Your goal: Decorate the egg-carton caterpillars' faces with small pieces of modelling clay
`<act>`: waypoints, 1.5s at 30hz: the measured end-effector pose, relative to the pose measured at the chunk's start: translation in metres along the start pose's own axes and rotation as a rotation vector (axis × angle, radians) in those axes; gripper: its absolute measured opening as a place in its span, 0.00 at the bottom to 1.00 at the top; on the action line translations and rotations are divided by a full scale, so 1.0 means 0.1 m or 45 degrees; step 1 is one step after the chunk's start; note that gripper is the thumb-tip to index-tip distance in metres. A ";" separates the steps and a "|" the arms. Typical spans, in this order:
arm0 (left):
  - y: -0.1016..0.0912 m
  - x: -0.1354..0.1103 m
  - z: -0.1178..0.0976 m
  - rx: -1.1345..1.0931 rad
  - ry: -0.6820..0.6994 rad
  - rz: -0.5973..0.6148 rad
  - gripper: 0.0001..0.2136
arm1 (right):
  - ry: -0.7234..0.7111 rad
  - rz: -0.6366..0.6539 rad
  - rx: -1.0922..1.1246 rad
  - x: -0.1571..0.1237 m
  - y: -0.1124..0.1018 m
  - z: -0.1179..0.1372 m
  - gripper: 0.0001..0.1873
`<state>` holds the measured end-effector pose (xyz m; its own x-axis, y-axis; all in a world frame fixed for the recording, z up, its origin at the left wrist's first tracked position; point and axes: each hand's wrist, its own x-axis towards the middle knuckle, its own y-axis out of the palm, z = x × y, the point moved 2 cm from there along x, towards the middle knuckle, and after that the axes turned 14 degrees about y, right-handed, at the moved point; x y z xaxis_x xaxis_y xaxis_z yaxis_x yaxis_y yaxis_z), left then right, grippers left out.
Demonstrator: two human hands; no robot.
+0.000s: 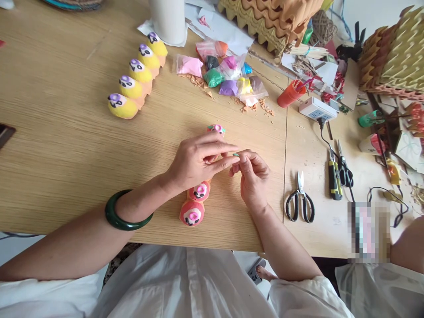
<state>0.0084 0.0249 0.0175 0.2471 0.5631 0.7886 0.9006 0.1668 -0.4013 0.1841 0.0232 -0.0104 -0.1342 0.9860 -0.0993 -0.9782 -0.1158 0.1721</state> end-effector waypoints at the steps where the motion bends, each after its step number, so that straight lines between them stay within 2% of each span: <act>1: 0.00 0.00 -0.01 0.010 0.002 0.002 0.07 | 0.003 0.006 -0.015 0.00 0.00 0.00 0.12; 6: -0.02 0.02 -0.08 0.078 0.010 0.000 0.07 | 0.008 0.030 -0.064 -0.01 0.01 0.01 0.13; 11: -0.04 0.03 -0.13 0.288 0.143 -0.016 0.06 | -0.006 0.018 -0.108 -0.01 0.01 0.01 0.15; 15: -0.01 -0.01 -0.11 0.362 0.199 -0.018 0.05 | -0.086 0.038 -0.065 -0.02 0.01 0.01 0.10; 18: 0.00 -0.02 -0.08 0.262 0.110 0.021 0.07 | -0.111 0.015 -0.077 -0.02 0.00 0.01 0.10; 22: -0.03 -0.01 -0.05 0.164 -0.062 0.062 0.15 | -0.086 -0.053 -0.111 -0.03 -0.01 0.00 0.14; 25: -0.04 0.01 -0.05 0.118 -0.128 0.046 0.16 | -0.092 -0.018 -0.055 -0.03 -0.01 0.00 0.11; 31: 0.00 0.01 -0.05 0.028 -0.045 0.012 0.07 | -0.092 0.047 -0.035 -0.02 0.01 0.03 0.09; 38: 0.02 -0.02 -0.05 0.027 -0.089 0.017 0.08 | -0.001 -0.062 -0.120 -0.01 0.00 0.02 0.15; 45: 0.00 0.00 -0.03 -0.025 -0.173 0.007 0.12 | -0.045 -0.079 -0.092 -0.01 -0.01 0.03 0.13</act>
<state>0.0092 0.0224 0.0191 0.2029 0.6686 0.7154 0.9065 0.1479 -0.3954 0.1853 0.0222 -0.0074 -0.0687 0.9950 -0.0729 -0.9936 -0.0616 0.0950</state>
